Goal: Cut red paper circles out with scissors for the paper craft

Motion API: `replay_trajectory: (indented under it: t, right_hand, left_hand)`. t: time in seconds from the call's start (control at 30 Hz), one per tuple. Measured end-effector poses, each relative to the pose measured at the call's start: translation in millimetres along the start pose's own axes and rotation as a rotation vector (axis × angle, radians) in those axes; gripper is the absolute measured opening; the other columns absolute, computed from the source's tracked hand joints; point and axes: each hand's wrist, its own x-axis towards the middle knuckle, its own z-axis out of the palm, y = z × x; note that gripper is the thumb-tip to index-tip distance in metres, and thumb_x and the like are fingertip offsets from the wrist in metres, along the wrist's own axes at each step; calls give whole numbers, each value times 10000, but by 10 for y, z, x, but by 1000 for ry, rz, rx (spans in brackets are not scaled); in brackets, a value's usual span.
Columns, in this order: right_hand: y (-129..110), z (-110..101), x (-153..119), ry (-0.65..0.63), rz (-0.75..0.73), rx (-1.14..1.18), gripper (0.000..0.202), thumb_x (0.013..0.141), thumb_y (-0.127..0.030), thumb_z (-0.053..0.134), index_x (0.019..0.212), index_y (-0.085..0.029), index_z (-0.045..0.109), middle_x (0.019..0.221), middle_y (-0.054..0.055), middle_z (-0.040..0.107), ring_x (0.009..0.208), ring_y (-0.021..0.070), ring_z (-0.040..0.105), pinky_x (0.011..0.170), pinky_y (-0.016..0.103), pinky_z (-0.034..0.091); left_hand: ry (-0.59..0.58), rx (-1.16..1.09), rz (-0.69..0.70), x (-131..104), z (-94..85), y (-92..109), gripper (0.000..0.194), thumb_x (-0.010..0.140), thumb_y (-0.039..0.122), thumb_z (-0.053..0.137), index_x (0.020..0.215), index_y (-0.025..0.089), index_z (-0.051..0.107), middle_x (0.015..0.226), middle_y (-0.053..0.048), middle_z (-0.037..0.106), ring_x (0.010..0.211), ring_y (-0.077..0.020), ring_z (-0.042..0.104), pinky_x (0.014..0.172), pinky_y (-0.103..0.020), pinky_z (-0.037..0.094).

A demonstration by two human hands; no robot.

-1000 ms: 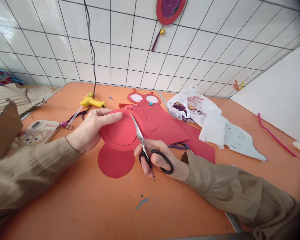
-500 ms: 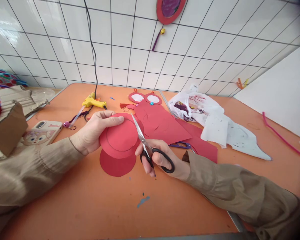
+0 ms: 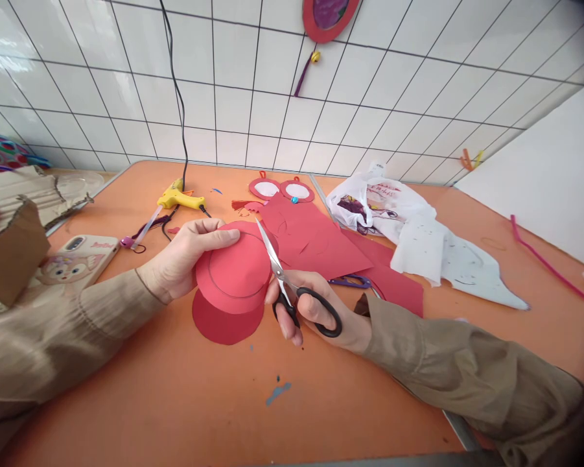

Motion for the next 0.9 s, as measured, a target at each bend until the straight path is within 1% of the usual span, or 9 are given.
replay_trajectory:
  t: [0.2, 0.43, 0.53, 0.7, 0.9]
  right_hand:
    - [10, 1, 2, -4, -13, -4, 504, 812, -608, 605, 938, -123, 552, 613, 11, 606, 444, 87, 527, 410, 196, 434]
    - [11, 3, 3, -6, -34, -22, 470, 843, -584, 585, 929, -123, 549, 608, 8, 596, 441, 80, 512, 429, 199, 423]
    - [13, 6, 0, -7, -39, -23, 459, 852, -576, 579, 933, -125, 546, 610, 6, 591, 443, 78, 504, 433, 201, 419]
    - [5, 18, 3, 9, -30, -36, 470, 835, -590, 589, 924, -131, 543, 596, -5, 573, 445, 80, 485, 425, 206, 409]
    - [-34, 36, 11, 19, -22, -47, 472, 826, -595, 598, 912, -134, 541, 578, -18, 547, 442, 78, 462, 420, 209, 396]
  left_hand:
    - [6, 10, -3, 9, 5, -5, 131, 668, 195, 803, 623, 126, 701, 605, -36, 717, 511, -132, 645, 468, -194, 520]
    - [55, 7, -4, -3, 34, 1, 178, 610, 193, 834, 572, 126, 674, 564, -28, 699, 476, -127, 628, 435, -187, 497]
    - [58, 6, -1, -6, 37, -2, 187, 608, 189, 833, 565, 125, 663, 550, -25, 691, 468, -123, 620, 428, -186, 493]
    - [58, 33, 2, -5, 29, 2, 181, 624, 216, 827, 602, 120, 676, 581, -47, 704, 482, -139, 633, 442, -204, 508]
    - [36, 29, 6, -8, 12, 2, 168, 646, 222, 818, 618, 125, 683, 596, -46, 704, 493, -135, 636, 451, -199, 502]
